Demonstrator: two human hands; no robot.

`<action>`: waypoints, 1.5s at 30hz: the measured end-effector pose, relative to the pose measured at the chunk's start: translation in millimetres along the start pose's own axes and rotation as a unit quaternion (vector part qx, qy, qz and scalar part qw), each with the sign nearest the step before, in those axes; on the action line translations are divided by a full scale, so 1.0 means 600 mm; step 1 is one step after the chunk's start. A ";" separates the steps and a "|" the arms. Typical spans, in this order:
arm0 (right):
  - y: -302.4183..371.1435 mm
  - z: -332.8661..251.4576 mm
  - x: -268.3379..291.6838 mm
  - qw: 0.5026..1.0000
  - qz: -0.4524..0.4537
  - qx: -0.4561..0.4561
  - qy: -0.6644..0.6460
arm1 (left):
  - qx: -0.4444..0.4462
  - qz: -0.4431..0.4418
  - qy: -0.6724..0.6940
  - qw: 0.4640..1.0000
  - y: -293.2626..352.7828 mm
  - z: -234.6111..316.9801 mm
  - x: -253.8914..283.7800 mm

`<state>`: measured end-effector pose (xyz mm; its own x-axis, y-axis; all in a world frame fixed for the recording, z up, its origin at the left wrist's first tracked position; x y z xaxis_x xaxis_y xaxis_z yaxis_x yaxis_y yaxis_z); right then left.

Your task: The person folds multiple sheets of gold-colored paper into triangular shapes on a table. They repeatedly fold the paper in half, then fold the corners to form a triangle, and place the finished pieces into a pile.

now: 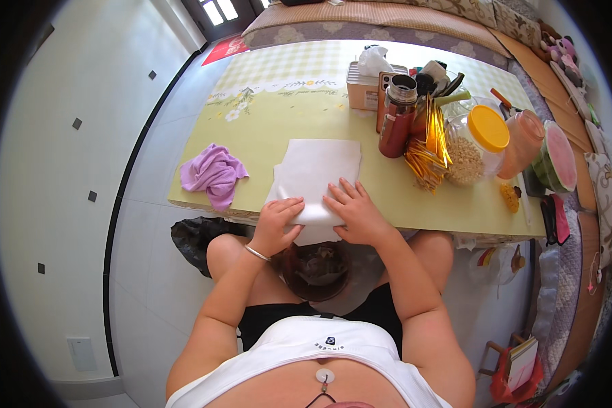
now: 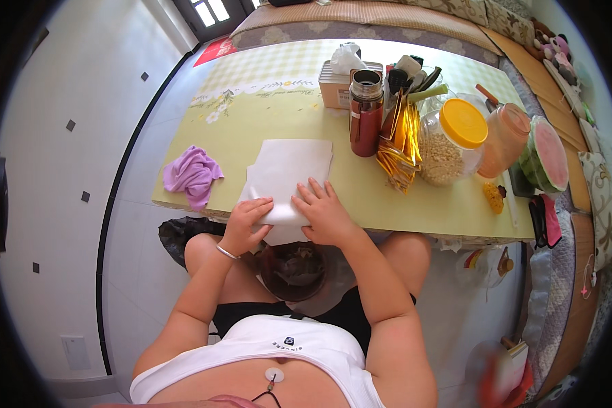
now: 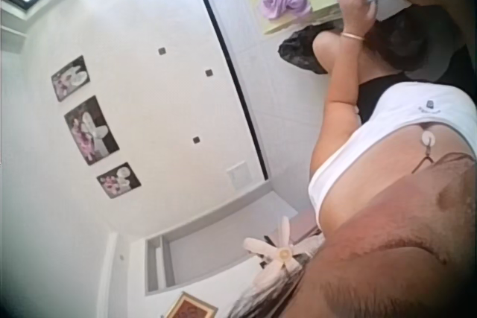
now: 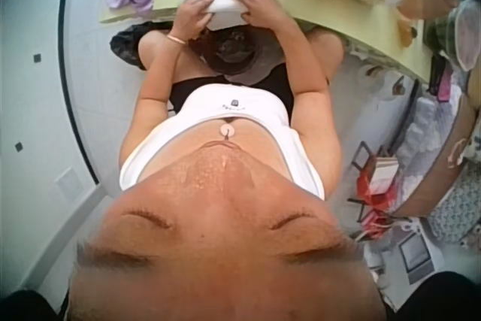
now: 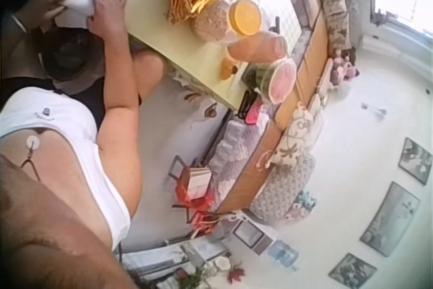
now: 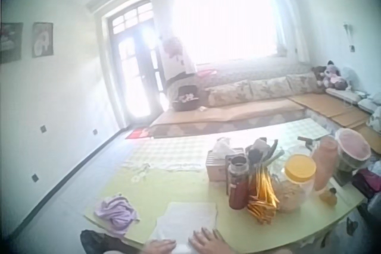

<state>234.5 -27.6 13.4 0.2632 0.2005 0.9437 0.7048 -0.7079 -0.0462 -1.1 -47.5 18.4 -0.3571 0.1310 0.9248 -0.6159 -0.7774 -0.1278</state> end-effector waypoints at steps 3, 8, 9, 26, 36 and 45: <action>0.000 0.016 -0.003 0.998 0.039 0.023 -0.034 | 0.041 0.087 0.000 0.995 -0.006 0.006 0.001; 0.002 0.040 0.004 0.983 0.075 0.042 -0.159 | 0.093 0.120 0.011 0.988 0.008 -0.022 -0.012; 0.003 0.046 0.004 0.979 0.079 0.043 -0.184 | 0.097 0.111 0.020 0.989 0.007 -0.026 -0.013; 0.004 0.054 0.019 0.952 0.096 0.052 -0.286 | 0.014 0.088 -0.018 0.996 -0.072 -0.155 -0.018; 0.009 0.036 0.022 0.987 0.042 0.050 -0.146 | 0.155 0.003 -0.036 0.987 -0.087 -0.165 -0.032; 0.004 0.080 0.005 0.966 0.191 -0.060 -0.160 | 0.317 0.071 -0.046 0.944 -0.143 -0.092 -0.068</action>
<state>268.7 3.6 0.4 0.6936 0.0947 0.7142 0.4386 -0.8419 -0.3143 27.4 47.8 -28.2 -0.3239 -0.0335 0.9455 -0.0107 -0.9992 -0.0391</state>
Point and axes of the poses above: each hand's wrist, its own y-axis away from the middle knuckle, its own x-axis out of the back of the hand, z = x × y, the point moved 3 cm from there along -y, towards the middle knuckle, and after that the axes turned 11 degrees about -z, right-handed, at the moved point
